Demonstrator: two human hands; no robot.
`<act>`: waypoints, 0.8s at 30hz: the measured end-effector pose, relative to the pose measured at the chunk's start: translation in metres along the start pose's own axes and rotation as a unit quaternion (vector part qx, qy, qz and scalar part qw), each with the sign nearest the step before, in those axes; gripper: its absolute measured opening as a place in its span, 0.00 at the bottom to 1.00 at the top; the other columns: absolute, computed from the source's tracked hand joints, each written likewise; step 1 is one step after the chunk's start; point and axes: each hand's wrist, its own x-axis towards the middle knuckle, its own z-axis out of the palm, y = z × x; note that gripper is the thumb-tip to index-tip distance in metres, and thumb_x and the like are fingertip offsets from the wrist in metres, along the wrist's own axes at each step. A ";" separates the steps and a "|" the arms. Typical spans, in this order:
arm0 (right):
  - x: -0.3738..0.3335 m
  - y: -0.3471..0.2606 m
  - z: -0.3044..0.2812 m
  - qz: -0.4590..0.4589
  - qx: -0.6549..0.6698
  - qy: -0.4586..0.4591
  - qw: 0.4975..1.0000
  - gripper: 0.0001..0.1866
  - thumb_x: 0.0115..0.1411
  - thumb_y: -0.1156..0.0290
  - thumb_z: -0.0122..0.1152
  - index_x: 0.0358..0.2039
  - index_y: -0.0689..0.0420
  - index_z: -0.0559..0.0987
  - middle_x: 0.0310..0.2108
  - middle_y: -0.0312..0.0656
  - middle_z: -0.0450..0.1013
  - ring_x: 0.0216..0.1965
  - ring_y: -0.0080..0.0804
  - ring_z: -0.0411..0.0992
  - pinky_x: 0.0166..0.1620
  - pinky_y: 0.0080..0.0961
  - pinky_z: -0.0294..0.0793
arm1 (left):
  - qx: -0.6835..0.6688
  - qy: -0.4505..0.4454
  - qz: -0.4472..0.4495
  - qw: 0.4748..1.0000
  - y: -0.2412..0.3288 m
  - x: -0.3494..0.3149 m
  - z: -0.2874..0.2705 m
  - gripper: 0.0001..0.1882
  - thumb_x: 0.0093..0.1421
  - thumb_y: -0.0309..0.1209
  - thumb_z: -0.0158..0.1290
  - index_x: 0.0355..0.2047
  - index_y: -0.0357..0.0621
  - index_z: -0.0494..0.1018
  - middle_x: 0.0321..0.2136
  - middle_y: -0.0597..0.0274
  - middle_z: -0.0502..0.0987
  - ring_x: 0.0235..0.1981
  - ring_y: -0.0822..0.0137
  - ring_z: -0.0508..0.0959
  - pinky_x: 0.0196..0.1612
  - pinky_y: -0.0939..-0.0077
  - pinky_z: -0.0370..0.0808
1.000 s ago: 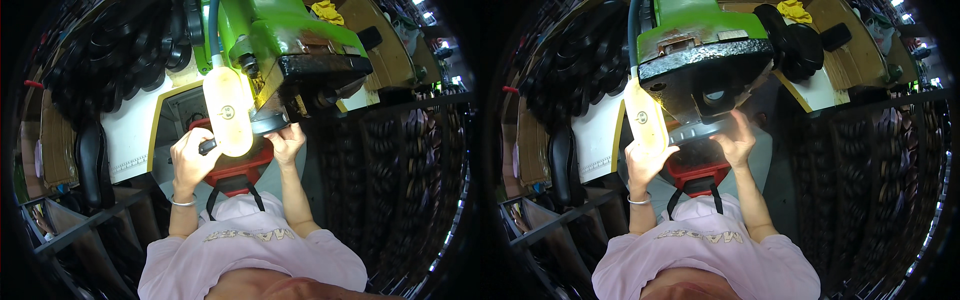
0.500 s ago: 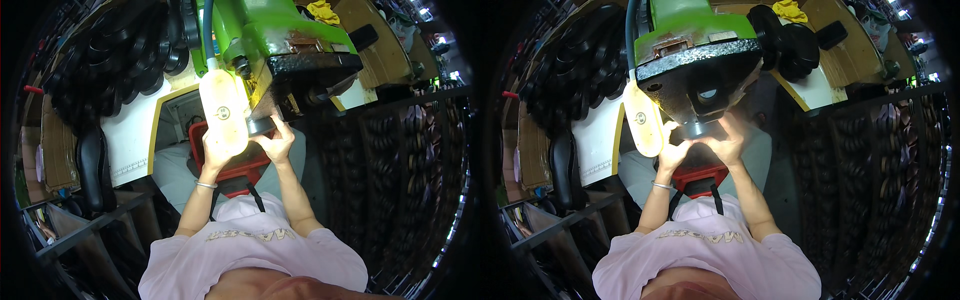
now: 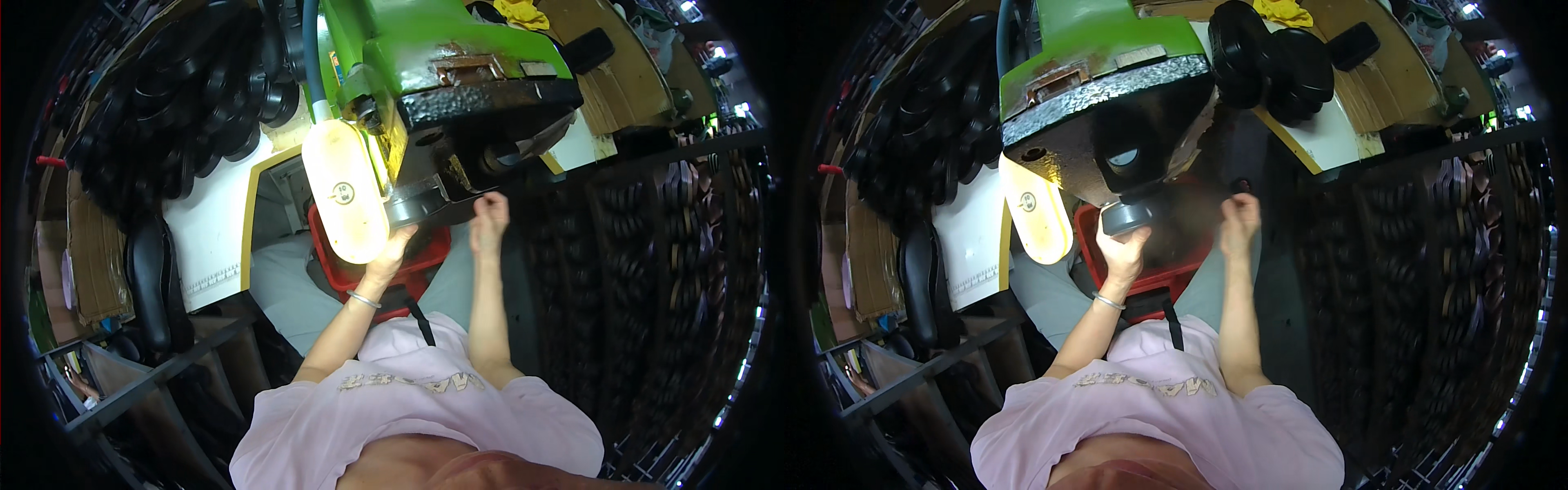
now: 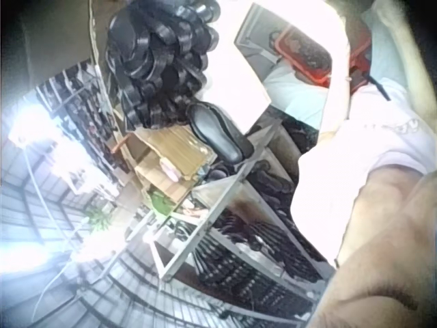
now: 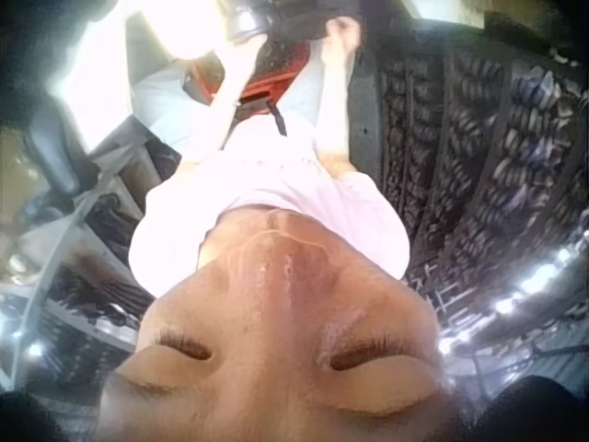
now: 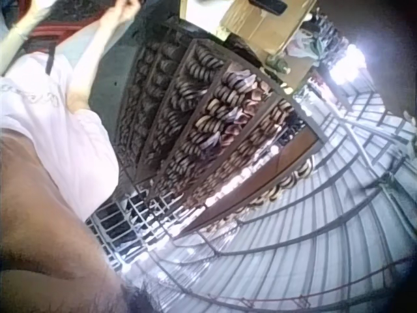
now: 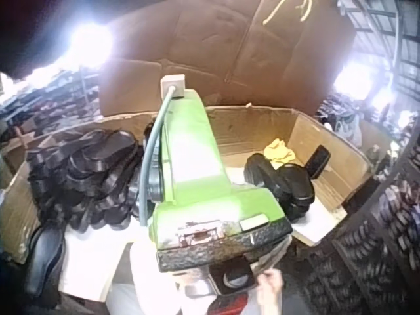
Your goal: The person repeatedly grinds the heels of black shoes against a green electric grinding machine. They pick up shoes from a nearby rack, hold them against the spinning wheel to smooth the surface, and then place them back on the rack. The process is repeated for multiple shoes throughout the clip.
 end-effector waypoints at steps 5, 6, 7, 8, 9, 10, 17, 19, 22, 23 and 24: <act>0.026 -0.123 0.007 -0.247 -0.204 0.041 0.946 0.16 0.49 0.79 0.72 0.37 0.60 0.74 0.35 0.36 0.71 0.35 0.22 0.68 0.42 0.19 0.69 | 0.091 -0.080 0.104 0.987 0.015 0.017 -0.015 0.29 0.47 0.25 0.68 0.46 0.36 0.65 0.40 0.58 0.74 0.41 0.69 0.76 0.46 0.75 0.74; 0.027 -0.133 0.011 -0.258 -0.216 0.027 0.941 0.17 0.49 0.77 0.73 0.37 0.61 0.74 0.35 0.36 0.71 0.35 0.22 0.68 0.42 0.19 0.69 | 0.103 -0.093 0.108 0.984 0.020 0.019 -0.020 0.29 0.47 0.24 0.68 0.46 0.36 0.65 0.41 0.57 0.74 0.42 0.68 0.75 0.47 0.74 0.74; 0.026 -0.142 0.017 -0.267 -0.234 0.020 0.935 0.18 0.48 0.77 0.74 0.37 0.61 0.74 0.35 0.36 0.71 0.36 0.22 0.68 0.42 0.19 0.68 | 0.035 -0.084 0.072 0.993 0.024 0.018 -0.022 0.29 0.47 0.23 0.68 0.46 0.36 0.65 0.42 0.56 0.74 0.43 0.67 0.75 0.49 0.72 0.73; 0.024 -0.148 0.025 -0.275 -0.252 0.013 0.928 0.18 0.48 0.76 0.74 0.37 0.61 0.74 0.35 0.36 0.71 0.36 0.22 0.69 0.43 0.19 0.68 | -0.032 -0.074 0.035 0.996 0.027 0.017 -0.027 0.28 0.47 0.23 0.68 0.46 0.37 0.66 0.43 0.56 0.74 0.45 0.66 0.75 0.50 0.71 0.72; 0.021 -0.150 0.031 -0.283 -0.270 0.004 0.920 0.19 0.47 0.76 0.75 0.37 0.61 0.74 0.35 0.37 0.71 0.37 0.23 0.69 0.43 0.20 0.68 | -0.044 -0.067 0.045 0.996 0.020 0.018 -0.037 0.32 0.45 0.21 0.68 0.50 0.37 0.65 0.46 0.53 0.73 0.48 0.63 0.74 0.53 0.69 0.71; 0.019 -0.150 0.037 -0.287 -0.266 -0.012 0.920 0.19 0.47 0.76 0.75 0.37 0.61 0.74 0.35 0.37 0.71 0.37 0.23 0.68 0.44 0.20 0.68 | -0.061 -0.048 0.035 0.996 0.024 0.018 -0.042 0.29 0.46 0.19 0.66 0.49 0.36 0.67 0.45 0.54 0.74 0.47 0.64 0.74 0.53 0.70 0.71; -0.007 -0.115 0.085 -0.185 -0.163 -0.112 0.963 0.23 0.41 0.84 0.74 0.37 0.61 0.72 0.38 0.40 0.70 0.39 0.24 0.68 0.45 0.21 0.68 | -0.095 0.025 0.028 0.995 0.053 0.013 -0.099 0.27 0.42 0.22 0.69 0.42 0.35 0.68 0.43 0.53 0.73 0.52 0.52 0.75 0.58 0.60 0.71; -0.017 -0.109 0.095 -0.167 -0.166 -0.145 0.961 0.24 0.41 0.82 0.75 0.37 0.60 0.72 0.38 0.40 0.70 0.39 0.26 0.68 0.45 0.23 0.69 | -0.074 0.007 0.057 0.996 0.063 0.013 -0.118 0.25 0.45 0.23 0.67 0.42 0.36 0.68 0.40 0.52 0.75 0.48 0.52 0.76 0.56 0.60 0.71; -0.035 -0.101 0.104 -0.158 -0.148 -0.146 0.965 0.23 0.42 0.79 0.76 0.37 0.59 0.71 0.39 0.41 0.71 0.41 0.29 0.70 0.48 0.26 0.70 | 0.134 -0.045 0.148 0.979 0.078 -0.002 -0.138 0.22 0.52 0.30 0.64 0.44 0.39 0.67 0.41 0.59 0.73 0.44 0.63 0.74 0.47 0.67 0.75; -0.039 -0.101 0.108 -0.193 -0.135 -0.126 0.964 0.25 0.43 0.77 0.76 0.40 0.59 0.71 0.44 0.43 0.71 0.48 0.33 0.69 0.54 0.30 0.67 | 0.131 -0.048 0.196 0.971 0.076 -0.012 -0.136 0.21 0.49 0.27 0.64 0.41 0.40 0.69 0.39 0.55 0.76 0.44 0.58 0.76 0.47 0.61 0.75; -0.041 -0.100 0.107 -0.200 -0.119 -0.121 0.965 0.31 0.46 0.74 0.75 0.49 0.60 0.69 0.53 0.46 0.66 0.56 0.35 0.64 0.59 0.32 0.61 | 0.131 -0.073 0.231 0.962 0.075 -0.023 -0.126 0.19 0.47 0.25 0.64 0.39 0.41 0.70 0.37 0.54 0.77 0.44 0.55 0.76 0.47 0.57 0.75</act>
